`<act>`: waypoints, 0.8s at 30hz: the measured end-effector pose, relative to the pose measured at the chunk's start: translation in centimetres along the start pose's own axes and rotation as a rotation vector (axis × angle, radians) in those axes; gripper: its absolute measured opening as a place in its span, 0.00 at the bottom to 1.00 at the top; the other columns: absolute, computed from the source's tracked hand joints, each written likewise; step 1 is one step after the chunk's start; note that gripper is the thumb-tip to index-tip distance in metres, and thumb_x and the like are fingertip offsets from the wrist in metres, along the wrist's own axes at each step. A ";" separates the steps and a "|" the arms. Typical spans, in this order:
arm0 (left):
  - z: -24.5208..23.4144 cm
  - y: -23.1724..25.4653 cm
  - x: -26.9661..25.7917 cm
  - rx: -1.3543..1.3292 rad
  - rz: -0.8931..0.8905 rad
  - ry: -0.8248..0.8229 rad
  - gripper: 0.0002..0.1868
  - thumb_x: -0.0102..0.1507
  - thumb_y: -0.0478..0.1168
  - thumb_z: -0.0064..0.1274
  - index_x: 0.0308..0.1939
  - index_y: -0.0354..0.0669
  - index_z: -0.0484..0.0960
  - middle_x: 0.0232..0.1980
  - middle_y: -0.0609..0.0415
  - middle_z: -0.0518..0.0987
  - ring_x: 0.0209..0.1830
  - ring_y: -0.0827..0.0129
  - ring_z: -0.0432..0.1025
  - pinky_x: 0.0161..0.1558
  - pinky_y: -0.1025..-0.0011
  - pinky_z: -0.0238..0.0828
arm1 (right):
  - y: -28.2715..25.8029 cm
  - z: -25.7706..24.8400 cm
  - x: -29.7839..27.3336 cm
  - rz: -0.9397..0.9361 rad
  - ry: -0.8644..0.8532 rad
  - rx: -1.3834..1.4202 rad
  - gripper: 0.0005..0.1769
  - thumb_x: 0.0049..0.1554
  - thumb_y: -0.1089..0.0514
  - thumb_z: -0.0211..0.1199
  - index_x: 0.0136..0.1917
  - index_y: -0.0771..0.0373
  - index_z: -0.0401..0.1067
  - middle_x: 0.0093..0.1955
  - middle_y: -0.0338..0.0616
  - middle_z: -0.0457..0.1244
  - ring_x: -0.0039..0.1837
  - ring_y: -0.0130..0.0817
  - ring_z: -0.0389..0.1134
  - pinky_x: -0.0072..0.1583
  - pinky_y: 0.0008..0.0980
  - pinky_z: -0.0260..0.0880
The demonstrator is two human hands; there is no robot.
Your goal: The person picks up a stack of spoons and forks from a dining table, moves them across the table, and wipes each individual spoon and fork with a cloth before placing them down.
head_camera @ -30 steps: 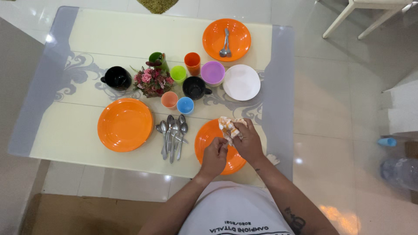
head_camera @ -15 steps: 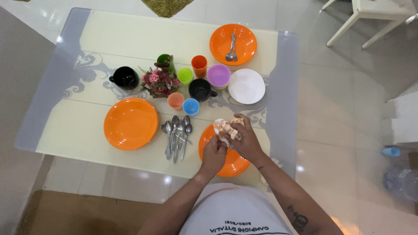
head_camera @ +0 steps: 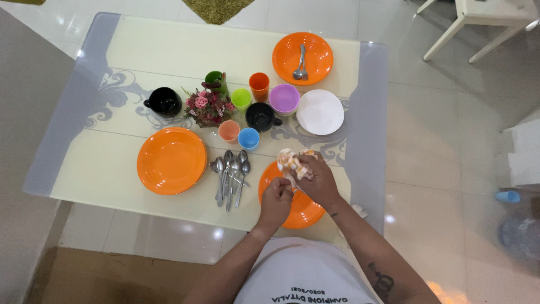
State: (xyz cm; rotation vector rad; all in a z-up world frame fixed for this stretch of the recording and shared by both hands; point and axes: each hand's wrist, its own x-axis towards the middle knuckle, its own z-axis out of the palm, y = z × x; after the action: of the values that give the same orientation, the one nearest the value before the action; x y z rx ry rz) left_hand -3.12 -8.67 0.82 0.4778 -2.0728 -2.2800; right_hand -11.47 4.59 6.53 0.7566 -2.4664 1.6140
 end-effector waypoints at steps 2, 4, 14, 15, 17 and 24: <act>-0.2 0.1 -0.3 -0.021 -0.032 -0.009 0.08 0.69 0.32 0.47 0.51 0.32 0.75 0.34 0.56 0.77 0.29 0.80 0.67 0.31 0.76 0.65 | -0.1 -0.2 -0.2 0.028 -0.010 0.025 0.19 0.53 0.60 0.66 0.58 0.64 0.71 0.57 0.54 0.65 0.56 0.47 0.71 0.56 0.38 0.71; -0.1 0.5 -0.2 -0.043 -0.057 -0.016 0.09 0.69 0.32 0.46 0.51 0.32 0.75 0.34 0.57 0.77 0.28 0.80 0.66 0.29 0.76 0.64 | 0.4 -0.4 0.1 0.048 -0.020 0.049 0.19 0.54 0.62 0.64 0.60 0.64 0.71 0.57 0.54 0.65 0.56 0.46 0.71 0.56 0.38 0.71; -0.3 0.6 -0.6 -0.048 -0.116 -0.023 0.07 0.68 0.32 0.47 0.50 0.35 0.75 0.33 0.58 0.75 0.29 0.80 0.66 0.31 0.77 0.65 | 5.3 -0.9 2.1 0.374 0.302 0.336 0.15 0.62 0.66 0.56 0.62 0.65 0.71 0.50 0.44 0.68 0.49 0.26 0.69 0.51 0.27 0.71; -0.3 0.5 -0.7 -0.070 -0.145 -0.035 0.07 0.69 0.32 0.47 0.50 0.35 0.75 0.32 0.58 0.74 0.28 0.79 0.66 0.31 0.77 0.64 | 6.0 -1.4 2.2 0.312 0.430 0.394 0.14 0.63 0.67 0.57 0.63 0.66 0.70 0.53 0.41 0.66 0.53 0.22 0.67 0.53 0.25 0.70; -0.2 0.5 -0.7 -0.110 -0.127 -0.040 0.07 0.69 0.32 0.46 0.50 0.35 0.75 0.32 0.58 0.74 0.29 0.80 0.65 0.32 0.77 0.64 | 7.0 -2.2 2.0 0.435 0.464 0.560 0.14 0.63 0.67 0.55 0.62 0.66 0.71 0.53 0.41 0.67 0.51 0.24 0.68 0.52 0.26 0.70; 0.3 1.8 -0.1 -0.114 -0.041 -0.057 0.07 0.71 0.33 0.44 0.51 0.36 0.74 0.34 0.60 0.75 0.32 0.81 0.67 0.36 0.79 0.68 | 4.6 -1.3 0.3 0.822 0.251 1.297 0.19 0.63 0.54 0.48 0.61 0.66 0.68 0.51 0.47 0.68 0.51 0.36 0.72 0.54 0.38 0.75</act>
State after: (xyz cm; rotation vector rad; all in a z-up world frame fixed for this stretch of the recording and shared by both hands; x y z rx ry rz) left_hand -3.47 -8.55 2.57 0.4600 -1.9613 -2.4461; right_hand -14.09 7.13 3.38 -0.5654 -1.2922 3.2847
